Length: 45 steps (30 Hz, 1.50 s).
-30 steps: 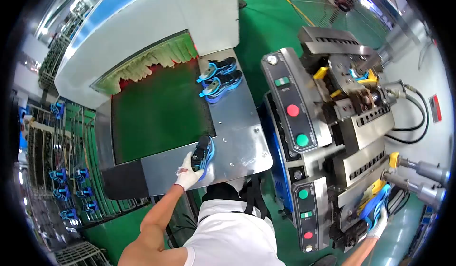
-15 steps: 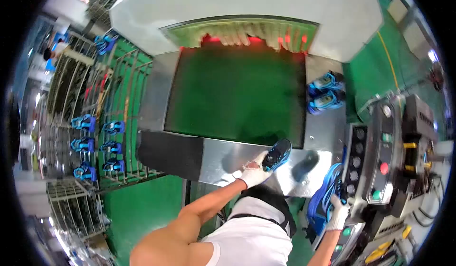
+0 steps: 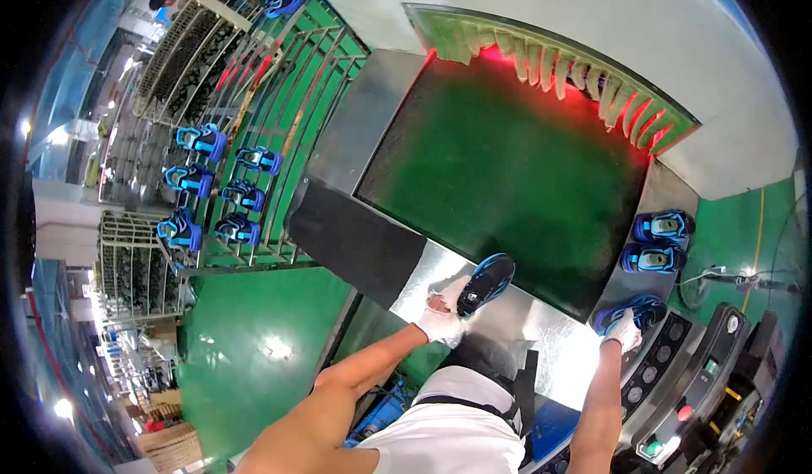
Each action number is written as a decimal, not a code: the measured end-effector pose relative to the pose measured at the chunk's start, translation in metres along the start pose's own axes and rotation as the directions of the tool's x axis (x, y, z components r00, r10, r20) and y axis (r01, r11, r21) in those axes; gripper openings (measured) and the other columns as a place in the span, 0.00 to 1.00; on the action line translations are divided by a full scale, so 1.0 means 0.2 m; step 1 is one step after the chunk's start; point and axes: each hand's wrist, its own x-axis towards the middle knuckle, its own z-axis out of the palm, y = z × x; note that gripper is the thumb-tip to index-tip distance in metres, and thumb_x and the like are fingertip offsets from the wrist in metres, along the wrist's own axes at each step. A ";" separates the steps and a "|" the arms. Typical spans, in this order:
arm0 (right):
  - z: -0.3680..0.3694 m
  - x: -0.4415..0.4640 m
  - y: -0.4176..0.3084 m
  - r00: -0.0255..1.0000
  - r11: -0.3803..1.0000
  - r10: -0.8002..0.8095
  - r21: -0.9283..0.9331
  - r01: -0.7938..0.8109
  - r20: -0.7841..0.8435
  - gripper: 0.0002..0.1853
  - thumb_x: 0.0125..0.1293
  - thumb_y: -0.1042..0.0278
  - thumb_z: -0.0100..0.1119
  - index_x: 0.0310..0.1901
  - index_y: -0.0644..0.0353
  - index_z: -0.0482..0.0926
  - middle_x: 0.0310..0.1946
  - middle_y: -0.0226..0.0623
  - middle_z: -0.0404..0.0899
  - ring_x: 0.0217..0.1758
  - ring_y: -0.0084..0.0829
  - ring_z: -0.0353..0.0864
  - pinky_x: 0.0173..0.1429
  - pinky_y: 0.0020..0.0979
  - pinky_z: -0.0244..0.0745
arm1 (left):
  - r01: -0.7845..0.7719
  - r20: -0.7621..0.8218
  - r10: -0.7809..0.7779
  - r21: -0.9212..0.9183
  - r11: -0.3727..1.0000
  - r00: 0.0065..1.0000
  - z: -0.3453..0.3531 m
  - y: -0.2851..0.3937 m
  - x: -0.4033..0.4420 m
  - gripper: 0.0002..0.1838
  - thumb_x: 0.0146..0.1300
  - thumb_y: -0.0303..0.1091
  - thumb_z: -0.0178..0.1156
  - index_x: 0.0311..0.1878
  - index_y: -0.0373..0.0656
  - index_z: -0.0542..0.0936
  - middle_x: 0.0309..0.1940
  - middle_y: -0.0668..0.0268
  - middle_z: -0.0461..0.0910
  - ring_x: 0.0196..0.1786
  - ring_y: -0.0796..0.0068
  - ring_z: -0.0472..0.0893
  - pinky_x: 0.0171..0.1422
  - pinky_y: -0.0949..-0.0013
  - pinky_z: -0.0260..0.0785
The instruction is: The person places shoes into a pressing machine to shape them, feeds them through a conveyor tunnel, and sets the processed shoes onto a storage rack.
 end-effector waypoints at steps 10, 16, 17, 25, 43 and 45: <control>-0.18 -0.29 -0.22 1.000 0.988 0.005 0.154 -0.009 0.021 0.23 0.59 0.65 0.71 0.47 0.67 0.70 0.32 0.44 0.84 0.30 0.35 0.84 0.41 0.41 0.81 | 0.051 0.155 -0.042 -0.059 0.997 0.987 0.04 -0.05 -0.03 0.40 0.59 0.32 0.71 0.73 0.39 0.65 0.58 0.49 0.81 0.60 0.53 0.83 0.66 0.58 0.76; -0.37 -0.10 -0.04 0.872 0.938 -0.269 0.319 0.140 0.410 0.33 0.59 0.45 0.76 0.53 0.68 0.81 0.39 0.44 0.87 0.36 0.32 0.86 0.40 0.36 0.80 | 0.216 0.207 -0.229 0.081 0.973 0.951 -0.02 0.09 -0.02 0.38 0.58 0.35 0.72 0.71 0.45 0.67 0.52 0.54 0.86 0.54 0.57 0.87 0.58 0.59 0.78; -0.42 -0.14 -0.02 0.918 0.935 -0.305 0.263 0.238 0.253 0.38 0.60 0.47 0.75 0.62 0.69 0.75 0.52 0.50 0.82 0.52 0.36 0.83 0.54 0.37 0.78 | 0.228 0.239 -0.234 0.053 0.972 0.942 -0.03 0.12 -0.01 0.40 0.59 0.37 0.72 0.73 0.45 0.66 0.54 0.52 0.85 0.56 0.56 0.86 0.61 0.58 0.77; -0.94 -0.42 0.48 0.827 0.819 -0.393 0.563 0.115 0.403 0.41 0.68 0.74 0.67 0.78 0.70 0.55 0.78 0.56 0.59 0.82 0.44 0.60 0.82 0.40 0.60 | 0.220 0.295 -0.255 0.148 0.964 0.921 -0.19 0.06 -0.01 0.42 0.59 0.37 0.72 0.74 0.42 0.64 0.52 0.55 0.86 0.53 0.59 0.87 0.61 0.59 0.76; -1.17 -1.29 1.09 0.899 0.940 0.341 -0.119 -0.321 0.276 0.39 0.62 0.55 0.71 0.70 0.70 0.69 0.67 0.53 0.77 0.73 0.44 0.75 0.75 0.40 0.69 | -0.590 0.233 0.549 0.175 0.788 0.803 0.57 -0.06 2.51 0.19 0.72 0.29 0.54 0.65 0.43 0.76 0.67 0.52 0.75 0.67 0.51 0.76 0.68 0.49 0.70; -1.27 -1.42 0.97 0.902 0.893 0.410 -0.261 -0.367 0.134 0.36 0.61 0.45 0.65 0.63 0.68 0.77 0.56 0.46 0.85 0.61 0.49 0.82 0.66 0.41 0.75 | -0.430 0.209 0.376 0.443 0.786 0.903 0.70 0.03 2.86 0.20 0.74 0.34 0.52 0.66 0.43 0.76 0.68 0.51 0.75 0.66 0.50 0.77 0.67 0.47 0.70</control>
